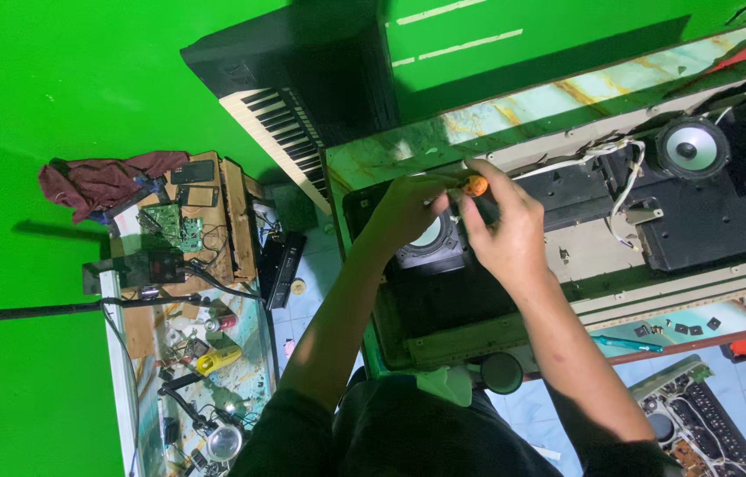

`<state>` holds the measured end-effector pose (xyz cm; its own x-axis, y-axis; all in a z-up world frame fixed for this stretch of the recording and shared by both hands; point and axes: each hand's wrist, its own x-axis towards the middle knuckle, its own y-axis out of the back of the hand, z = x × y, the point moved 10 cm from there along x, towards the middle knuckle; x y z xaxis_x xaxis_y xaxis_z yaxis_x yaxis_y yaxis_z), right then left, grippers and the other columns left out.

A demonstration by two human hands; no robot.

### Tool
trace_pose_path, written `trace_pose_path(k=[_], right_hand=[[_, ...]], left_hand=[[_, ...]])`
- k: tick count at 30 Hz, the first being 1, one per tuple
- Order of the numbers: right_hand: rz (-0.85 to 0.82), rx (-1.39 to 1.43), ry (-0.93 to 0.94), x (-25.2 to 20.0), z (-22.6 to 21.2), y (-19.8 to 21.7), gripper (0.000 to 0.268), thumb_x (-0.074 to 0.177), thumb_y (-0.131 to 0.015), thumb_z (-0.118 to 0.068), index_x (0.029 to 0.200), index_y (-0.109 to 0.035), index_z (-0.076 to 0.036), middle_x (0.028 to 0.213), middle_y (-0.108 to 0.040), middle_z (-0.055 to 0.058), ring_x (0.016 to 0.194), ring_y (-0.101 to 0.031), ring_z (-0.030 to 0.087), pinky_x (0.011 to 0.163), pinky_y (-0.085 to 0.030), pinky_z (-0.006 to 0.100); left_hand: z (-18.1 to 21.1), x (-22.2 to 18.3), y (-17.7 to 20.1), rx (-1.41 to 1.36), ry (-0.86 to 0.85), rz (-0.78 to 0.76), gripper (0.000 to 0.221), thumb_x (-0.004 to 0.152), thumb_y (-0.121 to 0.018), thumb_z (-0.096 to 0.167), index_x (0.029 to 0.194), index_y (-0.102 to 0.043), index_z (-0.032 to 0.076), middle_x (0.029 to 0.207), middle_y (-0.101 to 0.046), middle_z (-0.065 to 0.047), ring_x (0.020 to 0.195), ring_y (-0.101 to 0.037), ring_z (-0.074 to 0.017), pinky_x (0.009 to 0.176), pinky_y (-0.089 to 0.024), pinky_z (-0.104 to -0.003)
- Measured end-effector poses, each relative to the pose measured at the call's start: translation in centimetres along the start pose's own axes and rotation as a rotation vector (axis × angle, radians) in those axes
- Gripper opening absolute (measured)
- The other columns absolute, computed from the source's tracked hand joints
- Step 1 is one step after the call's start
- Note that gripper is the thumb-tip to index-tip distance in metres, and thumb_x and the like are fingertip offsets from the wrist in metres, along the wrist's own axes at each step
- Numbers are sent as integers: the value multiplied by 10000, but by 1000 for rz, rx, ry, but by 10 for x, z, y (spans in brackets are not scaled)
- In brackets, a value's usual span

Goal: The person unscrews and removes a internal speaker component from an electronic device using a screwdriver and their hands.

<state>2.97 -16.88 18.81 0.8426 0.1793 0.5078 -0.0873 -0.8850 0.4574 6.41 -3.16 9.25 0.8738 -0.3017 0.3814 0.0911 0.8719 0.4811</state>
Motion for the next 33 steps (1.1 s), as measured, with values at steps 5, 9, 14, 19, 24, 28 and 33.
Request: trace_pose_path(k=[5, 9, 14, 19, 24, 28, 33], right_hand=[[-16, -16, -63, -3, 13, 1, 408, 999, -696, -35, 1386, -569, -21, 1084, -730, 236, 1028, -765, 361, 860, -594, 388], [-33, 18, -122, -6, 20, 3, 440, 1006, -658, -37, 1419, -506, -17, 1081, -729, 233, 993, -773, 342, 830, -587, 375], [-28, 25, -63, -12, 16, 3, 395, 1000, -629, -23, 1375, -509, -10, 1145, -721, 235, 1067, -743, 361, 903, -572, 392], [-13, -14, -111, -12, 21, 6, 346, 999, -655, -37, 1333, -570, -12, 1061, -701, 202, 962, -723, 329, 867, -560, 381], [56, -179, -12, -10, 7, 15, 418, 917, -793, -73, 1309, -650, -42, 1063, -646, 225, 962, -661, 346, 868, -544, 385], [86, -67, -82, -11, 14, 19, 468, 972, -759, -50, 1396, -569, 1, 1180, -680, 209, 1015, -701, 323, 919, -558, 374], [70, -144, 82, -10, -1, 20, 498, 938, -672, 54, 1419, -548, 32, 1288, -668, 234, 1135, -679, 387, 1026, -541, 417]], left_hand=[[-20, -6, -3, 67, 19, 40, 363, 889, -739, 151, 1218, -657, 22, 1143, -705, -203, 1015, -693, -379, 874, -552, -423], [-77, -22, -23, 215, 246, -48, 399, 892, -748, 188, 1243, -659, 21, 1167, -669, -223, 1091, -654, -379, 946, -532, -420], [-98, -33, -42, 515, 97, 151, 403, 839, -785, 234, 1176, -681, 40, 1193, -647, -228, 1074, -619, -394, 912, -512, -449], [-106, -33, -49, 411, 167, 104, 192, 865, -770, 162, 1015, -746, 46, 1028, -685, -143, 959, -649, -356, 833, -528, -437], [-98, -27, -46, 371, 103, 128, 134, 864, -748, 121, 960, -754, 28, 912, -672, -140, 863, -649, -346, 777, -513, -431], [-114, -28, -51, 344, 191, 85, 100, 890, -746, 123, 937, -764, 36, 854, -648, -145, 826, -644, -340, 739, -503, -442], [-122, -28, -56, 338, 229, 123, 82, 882, -734, 131, 906, -761, 58, 854, -653, -137, 819, -643, -339, 739, -508, -441]])
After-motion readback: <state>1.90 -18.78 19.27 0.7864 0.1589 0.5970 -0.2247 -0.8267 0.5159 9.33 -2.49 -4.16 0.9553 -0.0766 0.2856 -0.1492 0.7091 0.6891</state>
